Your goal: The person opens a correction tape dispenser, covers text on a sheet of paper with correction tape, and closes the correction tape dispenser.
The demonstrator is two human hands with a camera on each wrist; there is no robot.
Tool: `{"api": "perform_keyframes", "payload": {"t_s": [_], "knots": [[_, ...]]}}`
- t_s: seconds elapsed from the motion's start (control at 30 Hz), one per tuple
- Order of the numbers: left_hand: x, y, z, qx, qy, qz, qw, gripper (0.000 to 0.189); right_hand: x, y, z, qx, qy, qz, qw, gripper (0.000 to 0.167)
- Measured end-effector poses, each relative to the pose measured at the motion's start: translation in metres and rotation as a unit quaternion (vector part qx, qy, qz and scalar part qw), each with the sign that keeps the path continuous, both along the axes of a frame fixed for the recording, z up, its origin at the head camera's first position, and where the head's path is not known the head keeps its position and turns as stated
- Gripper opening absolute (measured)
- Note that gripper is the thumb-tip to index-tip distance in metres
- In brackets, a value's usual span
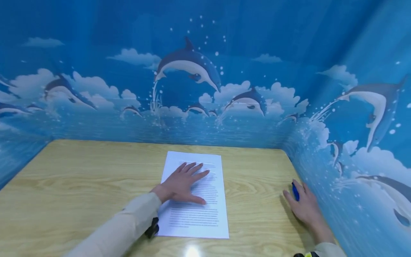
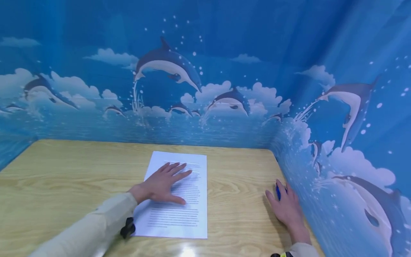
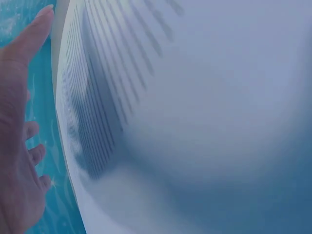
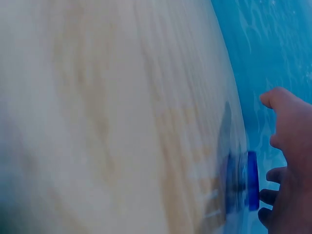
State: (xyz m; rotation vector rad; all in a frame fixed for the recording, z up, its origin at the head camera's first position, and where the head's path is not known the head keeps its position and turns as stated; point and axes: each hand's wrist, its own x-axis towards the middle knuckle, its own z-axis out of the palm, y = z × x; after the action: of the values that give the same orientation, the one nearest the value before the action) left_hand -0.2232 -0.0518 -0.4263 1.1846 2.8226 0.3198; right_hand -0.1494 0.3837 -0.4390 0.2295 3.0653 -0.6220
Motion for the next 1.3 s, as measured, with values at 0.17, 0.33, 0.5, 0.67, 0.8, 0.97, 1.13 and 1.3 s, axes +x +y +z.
{"api": "perform_keyframes", "payload": {"t_s": [0.17,0.33,0.5,0.67,0.8,0.97,1.13,1.3], "knots": [[0.000,0.015,-0.002,0.005,-0.005,-0.030,0.9995,0.102,0.005,0.007,-0.002,-0.001,0.001,-0.021,0.9998,0.083],[0.002,0.028,-0.007,0.013,-0.019,-0.056,0.9982,0.102,0.009,0.011,-0.003,-0.002,0.002,-0.038,0.9993,0.087],[0.005,0.036,-0.007,0.020,-0.014,-0.071,0.9972,0.100,0.011,0.013,-0.004,0.001,0.019,-0.023,0.9996,0.085],[0.006,0.041,-0.005,0.015,-0.015,-0.079,0.9966,0.100,0.012,0.014,-0.007,0.008,0.024,-0.016,0.9995,0.075],[0.007,0.042,-0.005,0.007,-0.019,-0.084,0.9963,0.100,0.012,0.014,-0.006,0.002,0.017,-0.028,0.9995,0.067],[0.006,0.040,-0.004,0.001,-0.004,-0.079,0.9968,0.100,0.012,0.010,-0.002,-0.004,0.004,-0.047,0.9989,0.065],[0.005,0.037,-0.002,0.003,0.008,-0.078,0.9969,0.100,0.012,0.008,-0.001,-0.007,0.017,-0.046,0.9988,0.062],[0.002,0.033,0.003,-0.001,0.018,-0.071,0.9973,0.100,0.013,0.008,0.001,-0.024,0.048,-0.055,0.9970,0.063]]}}
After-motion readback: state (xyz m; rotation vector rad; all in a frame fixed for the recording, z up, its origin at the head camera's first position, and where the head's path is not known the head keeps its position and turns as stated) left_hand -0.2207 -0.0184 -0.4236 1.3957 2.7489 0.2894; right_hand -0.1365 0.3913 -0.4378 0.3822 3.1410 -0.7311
